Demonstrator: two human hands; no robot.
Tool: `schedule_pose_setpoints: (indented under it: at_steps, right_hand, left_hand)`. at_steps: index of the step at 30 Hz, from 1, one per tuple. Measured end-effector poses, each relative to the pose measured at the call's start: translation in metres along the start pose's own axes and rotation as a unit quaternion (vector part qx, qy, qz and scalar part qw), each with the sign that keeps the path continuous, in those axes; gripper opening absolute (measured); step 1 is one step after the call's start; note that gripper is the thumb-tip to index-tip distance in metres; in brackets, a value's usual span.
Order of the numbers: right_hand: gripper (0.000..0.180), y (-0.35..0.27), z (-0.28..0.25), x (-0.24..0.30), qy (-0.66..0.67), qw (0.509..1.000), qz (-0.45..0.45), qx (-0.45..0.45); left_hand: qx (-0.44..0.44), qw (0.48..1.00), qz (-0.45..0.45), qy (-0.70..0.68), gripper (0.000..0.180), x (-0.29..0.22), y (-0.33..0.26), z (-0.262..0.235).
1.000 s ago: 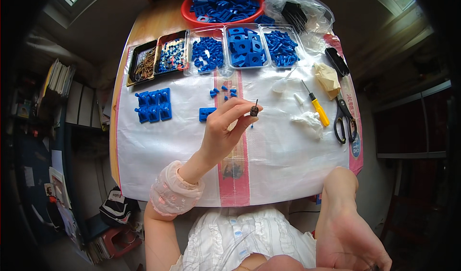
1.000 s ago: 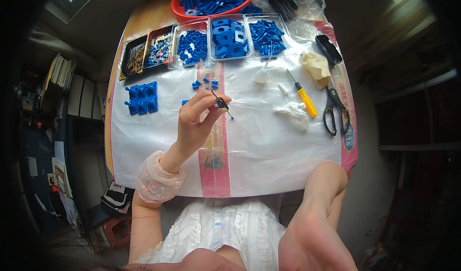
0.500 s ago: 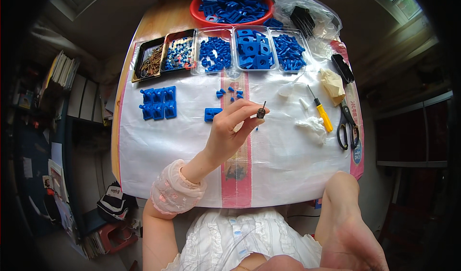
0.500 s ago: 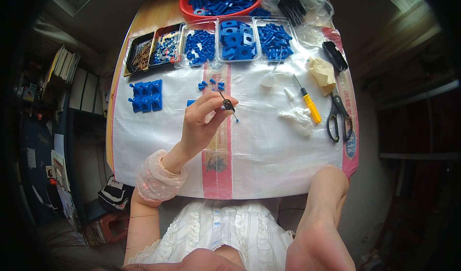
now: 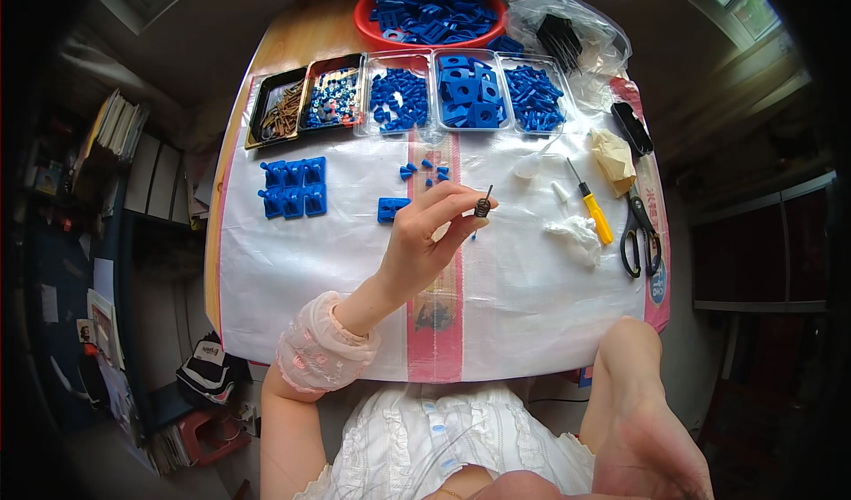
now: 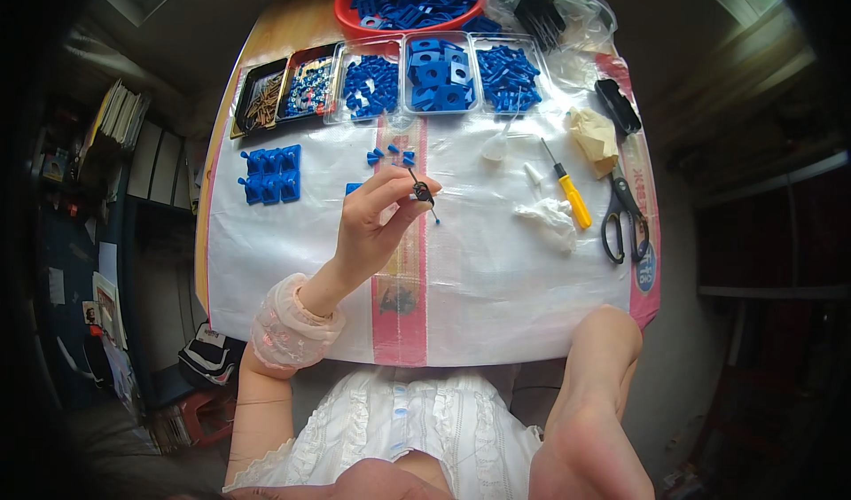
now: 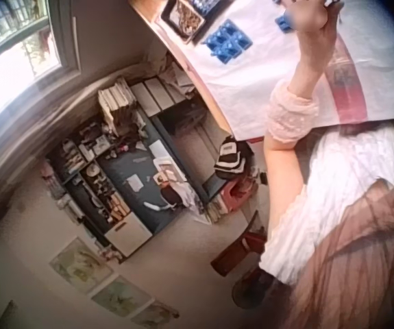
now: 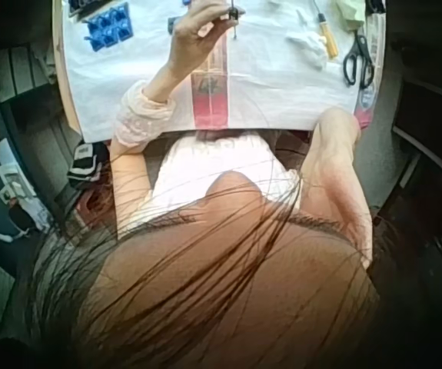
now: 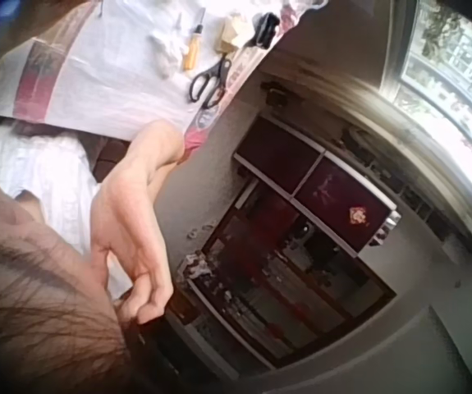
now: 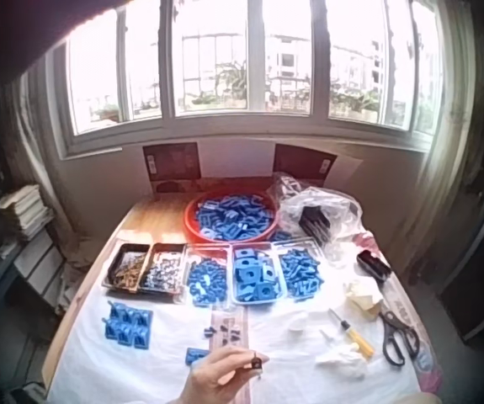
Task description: Assembling small blue LED plastic fixture components on a workbench.
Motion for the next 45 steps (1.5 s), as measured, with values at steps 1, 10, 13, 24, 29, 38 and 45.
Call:
schedule_pose_setpoints:
  at_steps: [1, 10, 13, 24, 29, 38, 45]
  right_hand:
    - [0.025, 0.0, 0.0, 0.0, 0.003, 1.0, 0.0, -0.001]
    - [0.025, -0.002, -0.003, -0.001, -0.003, 1.0, 0.004, -0.004]
    - [0.025, -0.001, -0.002, -0.002, -0.004, 1.0, 0.006, -0.001]
    - [0.027, 0.001, -0.002, -0.003, 0.113, 0.992, 0.046, -0.003]
    - [0.05, -0.005, -0.001, 0.011, -0.466, 0.877, -0.107, 0.05]
    - [0.041, -0.006, 0.003, 0.006, -0.446, 0.881, -0.155, 0.033]
    - [0.039, -0.008, -0.002, 0.005, -0.433, 0.892, -0.129, 0.021]
  left_hand:
    - [-0.001, 1.0, 0.0, 0.003, 0.02, 0.0, 0.0, 0.0]
    - [-0.003, 1.0, 0.001, 0.003, 0.021, 0.002, -0.001, 0.0]
    - [-0.001, 1.0, 0.002, 0.003, 0.021, 0.002, 0.0, 0.0]
    - [0.003, 1.0, -0.008, -0.009, 0.019, 0.002, 0.0, 0.0]
    - [0.003, 1.0, -0.007, -0.002, 0.018, 0.003, -0.003, -0.002]
    - [0.003, 1.0, -0.007, -0.007, 0.017, 0.003, -0.001, -0.001]
    - [0.002, 1.0, -0.012, -0.007, 0.018, 0.002, -0.001, 0.0]
Point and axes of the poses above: each hand's wrist, its own y-axis towards the middle knuckle, its own z-axis out of the palm, x = y × z, the point moved 6 cm from there along y, towards the middle knuckle
